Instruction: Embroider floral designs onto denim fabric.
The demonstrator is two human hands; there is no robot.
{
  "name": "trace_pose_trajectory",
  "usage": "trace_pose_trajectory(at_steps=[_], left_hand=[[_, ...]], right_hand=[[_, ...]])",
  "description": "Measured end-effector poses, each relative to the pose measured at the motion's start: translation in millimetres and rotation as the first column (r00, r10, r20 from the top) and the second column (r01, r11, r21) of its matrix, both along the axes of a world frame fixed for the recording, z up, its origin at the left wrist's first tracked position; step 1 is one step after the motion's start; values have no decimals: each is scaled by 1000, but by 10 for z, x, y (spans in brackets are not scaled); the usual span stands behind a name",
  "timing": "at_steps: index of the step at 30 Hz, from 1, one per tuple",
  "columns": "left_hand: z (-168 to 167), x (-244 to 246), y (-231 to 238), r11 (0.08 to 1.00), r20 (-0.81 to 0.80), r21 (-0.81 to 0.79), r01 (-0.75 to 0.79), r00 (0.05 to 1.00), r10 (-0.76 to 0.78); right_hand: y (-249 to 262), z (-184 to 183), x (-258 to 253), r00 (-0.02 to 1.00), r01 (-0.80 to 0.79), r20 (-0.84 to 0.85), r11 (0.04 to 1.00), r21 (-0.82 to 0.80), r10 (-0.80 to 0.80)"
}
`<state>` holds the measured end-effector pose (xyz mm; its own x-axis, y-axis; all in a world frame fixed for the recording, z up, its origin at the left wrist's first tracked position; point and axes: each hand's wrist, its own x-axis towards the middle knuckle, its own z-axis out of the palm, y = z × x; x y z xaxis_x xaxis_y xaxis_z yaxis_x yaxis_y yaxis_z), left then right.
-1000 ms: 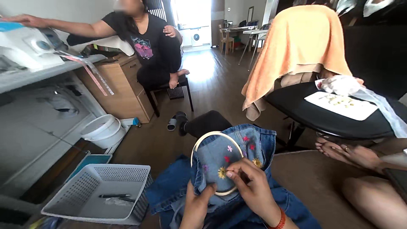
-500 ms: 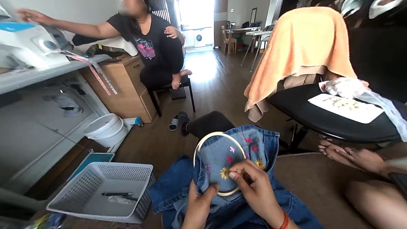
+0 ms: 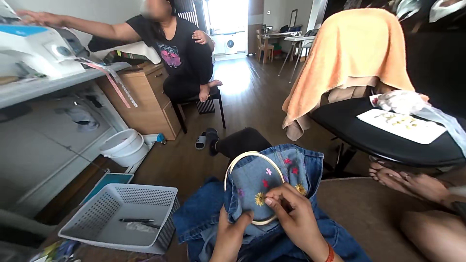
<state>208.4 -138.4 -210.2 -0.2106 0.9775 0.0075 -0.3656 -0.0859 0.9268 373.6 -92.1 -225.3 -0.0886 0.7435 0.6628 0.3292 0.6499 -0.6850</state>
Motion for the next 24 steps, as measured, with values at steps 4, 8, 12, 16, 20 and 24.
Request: trace_pose_trajectory(at_steps=[4,8,12,16,20,24], left_hand=[[-3,-3,3,1000,-2,11,1,1000,-1],[17,5,-8,1000,-13,-17,-9,1000,8],[1,-1,-2,1000,-2,-14,-6,1000,6],[-2,-3,4,1000,-7,-2,1,1000,-1],[-3,-2,2,1000,-1,-1,-5,1000,5],[-5,-3,3,1000,-1,2,-2,1000,2]], right_hand=[[-2,7,-2,1000,-4,-4,1000,-3,4],[-10,10,2,1000,2,1,1000,-3,-2],[-1,-2,-1,1000,6,4,1000,1,-7],[-4,10,-3,1000,7,3,1000,-6,-7],[-4,7,-3,1000,8,3,1000,-11,-8],[-3,3,-1,1000,6,4,1000,-10,-6]])
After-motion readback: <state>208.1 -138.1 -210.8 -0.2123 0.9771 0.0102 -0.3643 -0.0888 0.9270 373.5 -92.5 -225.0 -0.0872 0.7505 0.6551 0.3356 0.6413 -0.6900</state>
